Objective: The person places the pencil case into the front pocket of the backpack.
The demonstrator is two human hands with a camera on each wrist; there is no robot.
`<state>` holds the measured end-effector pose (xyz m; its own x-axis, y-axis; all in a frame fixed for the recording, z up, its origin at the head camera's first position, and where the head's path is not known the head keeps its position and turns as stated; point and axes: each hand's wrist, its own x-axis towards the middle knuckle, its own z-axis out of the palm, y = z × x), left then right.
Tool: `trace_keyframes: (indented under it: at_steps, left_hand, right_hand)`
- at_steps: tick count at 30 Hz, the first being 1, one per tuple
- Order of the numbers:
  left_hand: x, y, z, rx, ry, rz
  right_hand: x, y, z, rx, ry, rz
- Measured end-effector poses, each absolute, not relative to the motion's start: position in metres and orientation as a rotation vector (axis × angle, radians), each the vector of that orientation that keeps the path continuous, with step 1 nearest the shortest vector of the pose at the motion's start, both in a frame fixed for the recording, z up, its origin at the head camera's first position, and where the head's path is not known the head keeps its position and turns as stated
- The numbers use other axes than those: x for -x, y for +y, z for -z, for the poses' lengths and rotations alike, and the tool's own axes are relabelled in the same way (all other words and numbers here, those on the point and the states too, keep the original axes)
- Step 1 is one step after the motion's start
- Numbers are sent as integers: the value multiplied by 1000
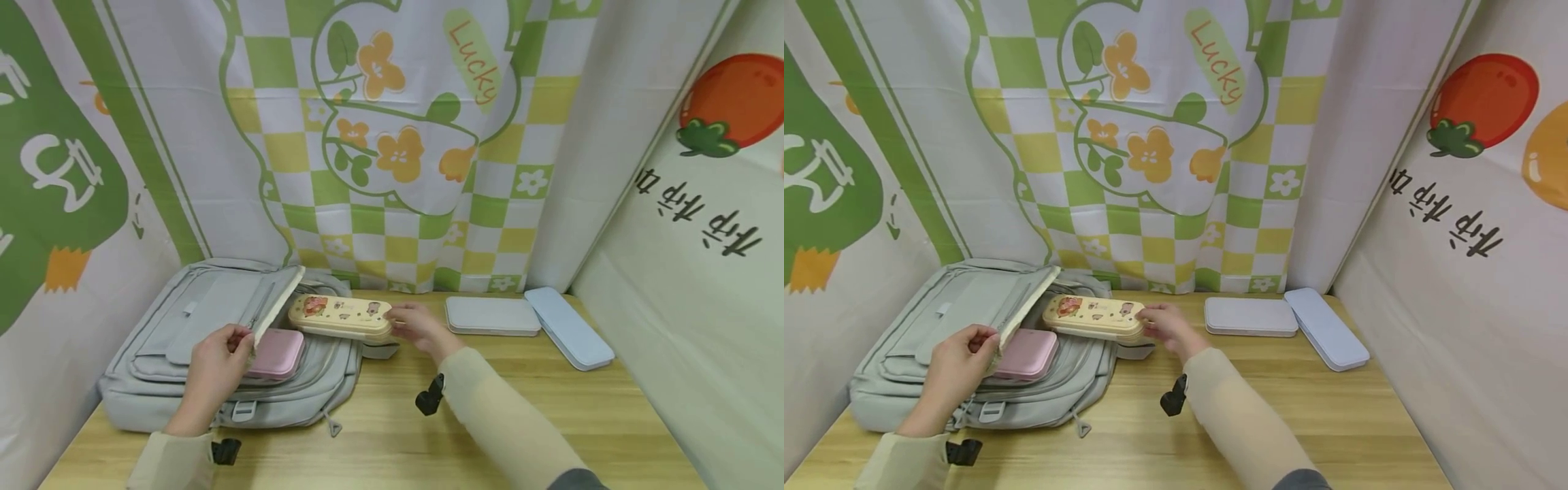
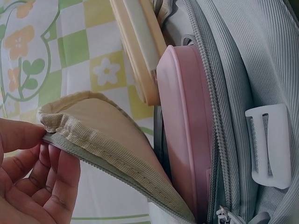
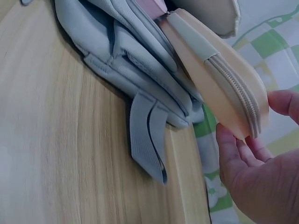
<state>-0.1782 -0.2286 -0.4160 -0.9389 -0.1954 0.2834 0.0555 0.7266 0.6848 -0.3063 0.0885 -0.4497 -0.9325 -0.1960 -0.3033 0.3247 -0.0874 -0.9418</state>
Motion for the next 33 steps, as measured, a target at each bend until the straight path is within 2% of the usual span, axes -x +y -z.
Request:
trace_keyframes:
  at_steps: [33]
  left_hand:
    - [178,-231,418,-146,-2586,1056]
  right_hand:
    - [319,14,451,-141,2000,1945]
